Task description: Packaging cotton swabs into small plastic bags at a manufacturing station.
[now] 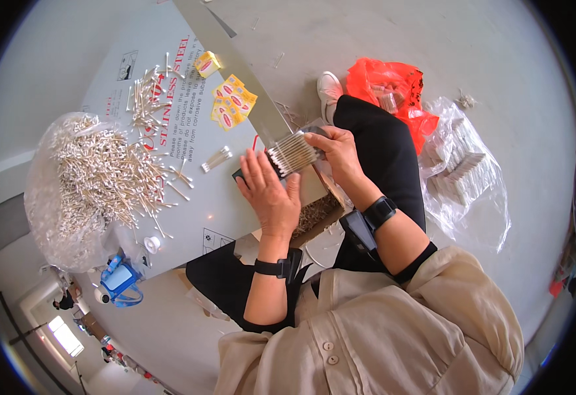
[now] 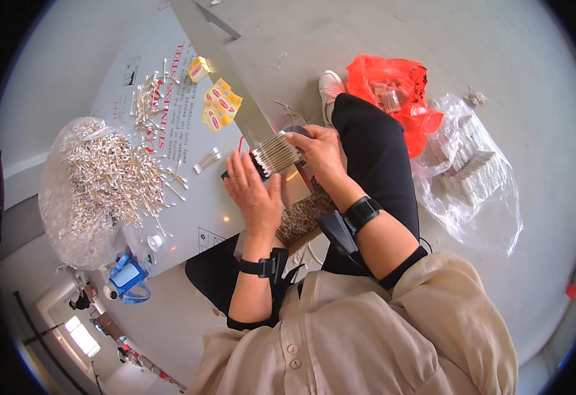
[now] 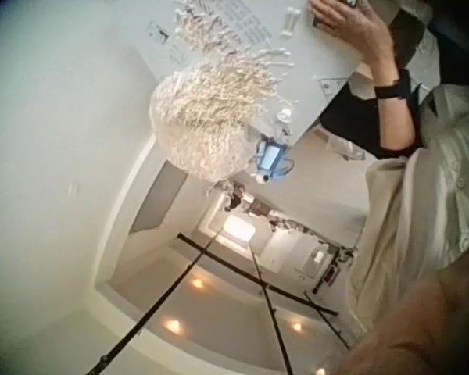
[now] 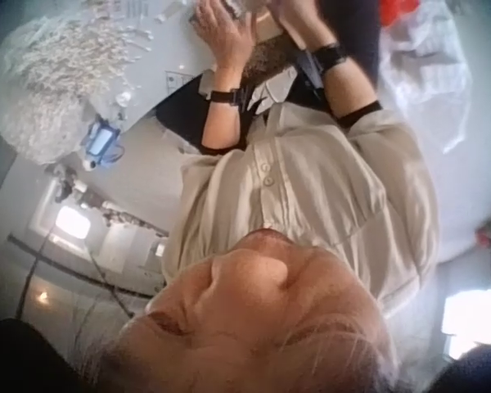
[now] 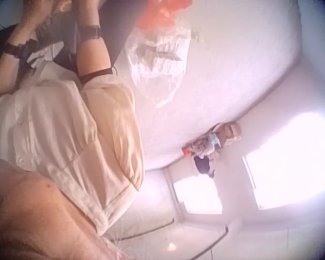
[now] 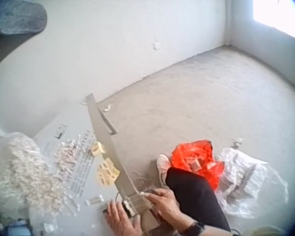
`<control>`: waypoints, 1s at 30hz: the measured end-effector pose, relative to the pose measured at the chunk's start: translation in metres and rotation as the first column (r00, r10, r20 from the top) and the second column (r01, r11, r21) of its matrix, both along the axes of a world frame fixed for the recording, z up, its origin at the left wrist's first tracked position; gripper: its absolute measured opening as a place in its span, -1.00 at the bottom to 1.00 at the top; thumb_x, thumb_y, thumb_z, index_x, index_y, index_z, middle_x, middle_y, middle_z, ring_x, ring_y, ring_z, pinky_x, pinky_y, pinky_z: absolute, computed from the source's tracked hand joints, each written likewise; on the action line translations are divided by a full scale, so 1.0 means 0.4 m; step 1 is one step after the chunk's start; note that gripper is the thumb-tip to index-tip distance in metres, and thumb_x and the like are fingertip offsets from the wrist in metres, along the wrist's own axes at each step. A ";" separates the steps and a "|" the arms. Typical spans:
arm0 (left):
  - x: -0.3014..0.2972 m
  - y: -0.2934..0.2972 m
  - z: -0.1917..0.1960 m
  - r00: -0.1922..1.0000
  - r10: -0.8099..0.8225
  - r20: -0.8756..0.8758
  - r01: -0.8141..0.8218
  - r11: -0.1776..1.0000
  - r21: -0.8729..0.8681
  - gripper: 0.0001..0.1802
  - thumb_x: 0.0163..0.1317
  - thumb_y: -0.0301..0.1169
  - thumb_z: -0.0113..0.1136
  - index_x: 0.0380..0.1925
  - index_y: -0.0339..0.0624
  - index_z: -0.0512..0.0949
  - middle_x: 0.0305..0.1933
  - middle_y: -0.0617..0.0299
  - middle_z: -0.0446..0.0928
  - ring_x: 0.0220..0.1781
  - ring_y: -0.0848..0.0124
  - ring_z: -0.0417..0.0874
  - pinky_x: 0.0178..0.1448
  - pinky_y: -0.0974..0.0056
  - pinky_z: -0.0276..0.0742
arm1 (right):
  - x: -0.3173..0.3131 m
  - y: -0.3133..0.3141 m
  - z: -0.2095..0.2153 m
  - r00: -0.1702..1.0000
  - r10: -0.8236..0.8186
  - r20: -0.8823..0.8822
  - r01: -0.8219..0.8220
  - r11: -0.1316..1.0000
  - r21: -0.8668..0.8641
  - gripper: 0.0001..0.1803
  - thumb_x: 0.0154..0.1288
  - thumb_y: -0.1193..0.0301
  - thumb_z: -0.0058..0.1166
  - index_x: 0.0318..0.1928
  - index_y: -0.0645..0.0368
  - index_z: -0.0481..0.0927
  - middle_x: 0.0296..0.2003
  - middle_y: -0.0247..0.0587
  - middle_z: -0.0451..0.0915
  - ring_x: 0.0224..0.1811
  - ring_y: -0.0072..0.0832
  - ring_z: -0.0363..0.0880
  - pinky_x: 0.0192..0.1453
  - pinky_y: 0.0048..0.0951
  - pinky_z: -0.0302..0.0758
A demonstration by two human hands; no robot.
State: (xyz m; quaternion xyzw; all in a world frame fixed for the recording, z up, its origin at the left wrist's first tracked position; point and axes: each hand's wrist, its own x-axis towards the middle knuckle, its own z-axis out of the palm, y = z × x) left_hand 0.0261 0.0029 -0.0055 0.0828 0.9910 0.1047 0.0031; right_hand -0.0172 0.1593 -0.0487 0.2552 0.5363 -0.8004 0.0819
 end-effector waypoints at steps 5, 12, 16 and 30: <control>-0.163 -0.098 0.024 0.952 0.064 -0.299 -0.019 0.988 0.150 -0.52 0.26 -0.31 0.22 0.14 -0.26 0.43 0.27 0.02 0.38 0.33 -0.01 0.34 0.32 -0.08 0.25 | 0.003 0.012 -0.011 0.999 -0.007 0.040 0.012 0.993 -0.113 -0.79 0.30 0.31 0.27 -0.40 0.17 0.67 -0.55 -0.49 0.57 -0.59 -0.77 0.38 -0.50 -0.65 0.26; -0.357 -0.153 0.056 0.992 0.127 -0.005 -0.125 0.982 0.143 -0.51 -0.08 -0.44 0.48 -0.06 -0.10 0.59 0.01 0.15 0.50 0.15 0.10 0.43 0.30 0.07 0.33 | 0.001 -0.002 -0.011 0.996 -0.053 0.073 0.062 0.989 -0.137 -0.66 0.22 0.20 0.33 -0.55 0.15 0.60 -0.67 -0.59 0.35 -0.61 -0.75 0.19 -0.51 -0.57 0.13; -0.378 -0.164 0.042 0.991 0.124 0.056 -0.131 0.978 0.164 -0.52 -0.15 -0.41 0.54 -0.16 -0.08 0.57 0.01 0.14 0.46 0.23 0.11 0.34 0.27 0.06 0.33 | 0.004 0.011 -0.020 0.996 -0.016 0.084 0.029 0.988 -0.150 -0.72 0.26 0.25 0.31 -0.48 0.16 0.63 -0.60 -0.53 0.47 -0.60 -0.76 0.31 -0.51 -0.62 0.20; -0.179 -0.099 0.108 0.803 0.208 0.559 -0.591 0.396 0.702 -0.86 0.17 -0.55 0.31 -0.48 -0.35 0.53 -0.59 0.31 0.51 -0.65 0.61 0.41 -0.57 0.47 0.26 | 0.004 0.002 -0.003 0.999 -0.010 0.033 0.017 0.979 -0.203 -0.91 0.24 0.47 0.30 -0.34 0.23 0.70 -0.47 -0.40 0.66 -0.52 -0.72 0.52 -0.47 -0.64 0.41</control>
